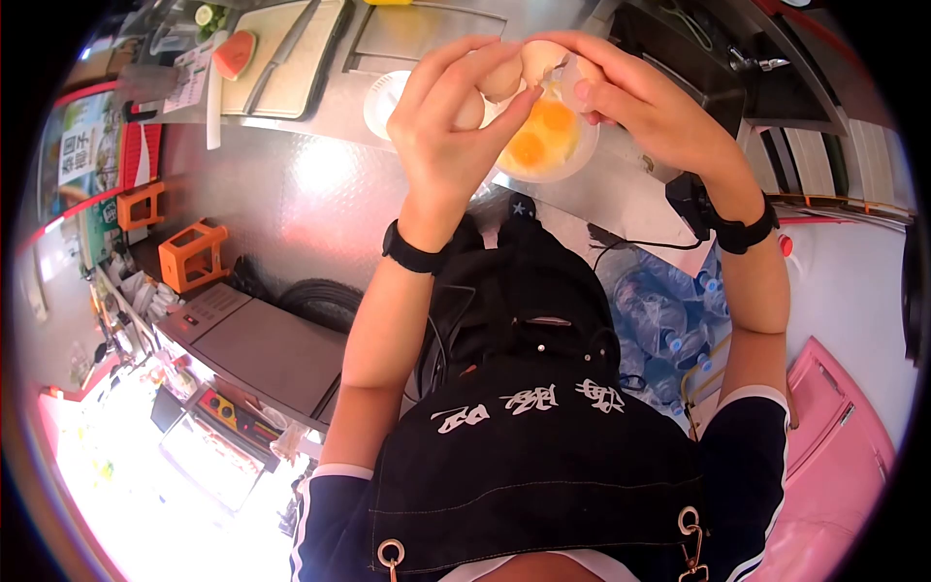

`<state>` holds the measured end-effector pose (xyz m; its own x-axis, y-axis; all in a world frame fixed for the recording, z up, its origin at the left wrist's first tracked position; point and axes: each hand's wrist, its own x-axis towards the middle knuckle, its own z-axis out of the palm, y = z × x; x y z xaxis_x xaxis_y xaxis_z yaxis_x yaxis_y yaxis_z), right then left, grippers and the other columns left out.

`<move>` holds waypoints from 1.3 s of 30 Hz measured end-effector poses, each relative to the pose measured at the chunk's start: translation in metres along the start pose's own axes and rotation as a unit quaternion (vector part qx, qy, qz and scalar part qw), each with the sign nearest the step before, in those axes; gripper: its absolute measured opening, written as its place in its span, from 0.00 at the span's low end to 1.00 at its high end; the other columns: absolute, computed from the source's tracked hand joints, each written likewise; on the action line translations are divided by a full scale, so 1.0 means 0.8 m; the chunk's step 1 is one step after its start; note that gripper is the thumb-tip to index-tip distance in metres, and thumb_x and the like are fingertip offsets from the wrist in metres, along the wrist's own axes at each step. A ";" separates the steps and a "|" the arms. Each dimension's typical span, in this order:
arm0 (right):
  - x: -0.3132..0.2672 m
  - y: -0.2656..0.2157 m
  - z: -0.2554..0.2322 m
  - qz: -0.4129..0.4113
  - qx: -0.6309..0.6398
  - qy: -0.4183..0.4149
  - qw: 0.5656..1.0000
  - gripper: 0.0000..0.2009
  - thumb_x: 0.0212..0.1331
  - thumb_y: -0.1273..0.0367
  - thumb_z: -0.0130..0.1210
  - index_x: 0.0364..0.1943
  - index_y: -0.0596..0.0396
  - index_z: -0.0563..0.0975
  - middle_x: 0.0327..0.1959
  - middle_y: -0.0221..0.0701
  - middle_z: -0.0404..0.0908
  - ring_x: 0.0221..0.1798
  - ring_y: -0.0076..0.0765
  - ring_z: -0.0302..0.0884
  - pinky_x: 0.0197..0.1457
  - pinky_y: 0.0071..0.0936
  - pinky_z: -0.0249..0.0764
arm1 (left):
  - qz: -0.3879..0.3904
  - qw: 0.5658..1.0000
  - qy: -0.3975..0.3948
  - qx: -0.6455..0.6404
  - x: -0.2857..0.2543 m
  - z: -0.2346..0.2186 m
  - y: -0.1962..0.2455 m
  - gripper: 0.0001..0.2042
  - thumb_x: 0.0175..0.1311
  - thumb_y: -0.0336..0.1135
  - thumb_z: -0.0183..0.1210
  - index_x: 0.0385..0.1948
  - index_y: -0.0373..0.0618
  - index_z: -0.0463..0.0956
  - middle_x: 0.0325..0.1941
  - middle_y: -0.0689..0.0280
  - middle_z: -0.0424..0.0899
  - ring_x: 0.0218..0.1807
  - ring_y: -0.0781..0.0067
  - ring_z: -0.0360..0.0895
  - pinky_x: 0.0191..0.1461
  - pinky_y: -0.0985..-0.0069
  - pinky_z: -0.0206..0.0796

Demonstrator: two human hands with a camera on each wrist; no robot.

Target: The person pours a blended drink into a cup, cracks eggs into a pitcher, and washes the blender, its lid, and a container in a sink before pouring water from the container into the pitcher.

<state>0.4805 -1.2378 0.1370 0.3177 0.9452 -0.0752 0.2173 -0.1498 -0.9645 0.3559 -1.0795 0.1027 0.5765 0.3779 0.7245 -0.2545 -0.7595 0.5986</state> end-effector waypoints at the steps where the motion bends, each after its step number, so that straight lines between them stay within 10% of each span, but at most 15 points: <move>1: 0.000 0.000 0.001 -0.009 -0.003 0.008 1.000 0.22 0.65 0.66 0.46 0.62 0.55 0.65 0.40 0.25 0.73 0.38 0.18 0.68 0.43 0.17 0.67 | 0.002 1.000 0.002 -0.002 0.001 0.000 0.001 0.16 0.38 0.25 0.71 0.34 0.44 0.82 0.40 0.63 0.82 0.36 0.68 0.80 0.39 0.77 0.74; 9: -0.004 -0.027 -0.004 -0.031 -0.070 0.026 0.997 0.23 0.63 0.69 0.44 0.63 0.53 0.64 0.45 0.25 0.73 0.41 0.17 0.67 0.43 0.16 0.67 | 0.039 0.999 0.017 -0.004 0.015 -0.008 0.006 0.18 0.36 0.24 0.73 0.35 0.43 0.81 0.39 0.62 0.82 0.38 0.68 0.80 0.41 0.77 0.73; 12: -0.003 -0.064 -0.013 -0.028 -0.071 -0.027 0.997 0.24 0.66 0.67 0.43 0.63 0.64 0.58 0.48 0.42 0.72 0.48 0.31 0.71 0.51 0.20 0.66 | 0.074 0.997 0.018 0.011 0.026 -0.015 0.025 0.20 0.36 0.23 0.74 0.37 0.41 0.80 0.41 0.59 0.83 0.42 0.68 0.80 0.45 0.76 0.73; 18: -0.019 -0.145 0.001 -0.018 -0.205 -0.031 0.978 0.24 0.63 0.70 0.43 0.63 0.66 0.57 0.35 0.35 0.70 0.32 0.28 0.66 0.36 0.22 0.65 | 0.123 0.990 0.031 0.058 0.056 -0.040 0.064 0.21 0.36 0.23 0.73 0.38 0.39 0.79 0.41 0.56 0.82 0.43 0.63 0.80 0.46 0.74 0.73; 21: -0.021 -0.162 0.018 -0.100 -0.326 0.170 0.925 0.24 0.62 0.72 0.43 0.63 0.66 0.58 0.29 0.30 0.67 0.28 0.23 0.63 0.32 0.19 0.62 | 0.155 0.986 0.037 0.052 0.073 -0.050 0.076 0.24 0.32 0.21 0.74 0.39 0.38 0.78 0.41 0.53 0.81 0.42 0.61 0.80 0.46 0.74 0.73; 24: -0.023 -0.176 -0.019 -0.079 -0.201 -0.056 0.975 0.25 0.60 0.74 0.44 0.63 0.66 0.58 0.26 0.28 0.66 0.26 0.19 0.62 0.30 0.17 0.60 | 0.147 0.984 0.032 0.098 0.077 -0.058 0.083 0.24 0.33 0.22 0.74 0.39 0.38 0.78 0.41 0.53 0.81 0.43 0.60 0.80 0.45 0.73 0.73; 30: -0.028 -0.215 -0.012 0.073 -0.160 -0.022 0.984 0.26 0.58 0.76 0.44 0.63 0.65 0.58 0.25 0.27 0.66 0.26 0.19 0.63 0.30 0.17 0.61 | 0.201 0.973 0.110 -0.013 0.086 -0.058 0.085 0.24 0.33 0.23 0.74 0.38 0.38 0.78 0.40 0.53 0.81 0.43 0.60 0.80 0.47 0.69 0.72; 33: -0.038 -0.207 -0.002 -0.070 -0.322 0.021 0.944 0.27 0.58 0.75 0.45 0.64 0.65 0.57 0.25 0.27 0.67 0.26 0.21 0.63 0.30 0.18 0.63 | 0.173 0.973 0.017 0.154 0.094 -0.079 0.104 0.23 0.33 0.24 0.74 0.38 0.39 0.78 0.40 0.54 0.82 0.42 0.60 0.80 0.54 0.65 0.68; 39: -0.044 -0.167 -0.021 -0.085 -0.172 -0.041 0.981 0.31 0.58 0.71 0.48 0.66 0.63 0.54 0.28 0.28 0.71 0.28 0.22 0.66 0.34 0.20 0.66 | 0.193 0.978 0.068 0.048 0.076 -0.065 0.086 0.23 0.34 0.25 0.74 0.39 0.42 0.78 0.41 0.57 0.83 0.44 0.57 0.80 0.64 0.60 0.57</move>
<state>0.4562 -1.2557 0.2725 0.1782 0.9829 0.0460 0.5644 -0.0638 -0.8231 0.3333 -1.0811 0.2058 0.3419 0.1161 0.9325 -0.3544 -0.9031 0.2424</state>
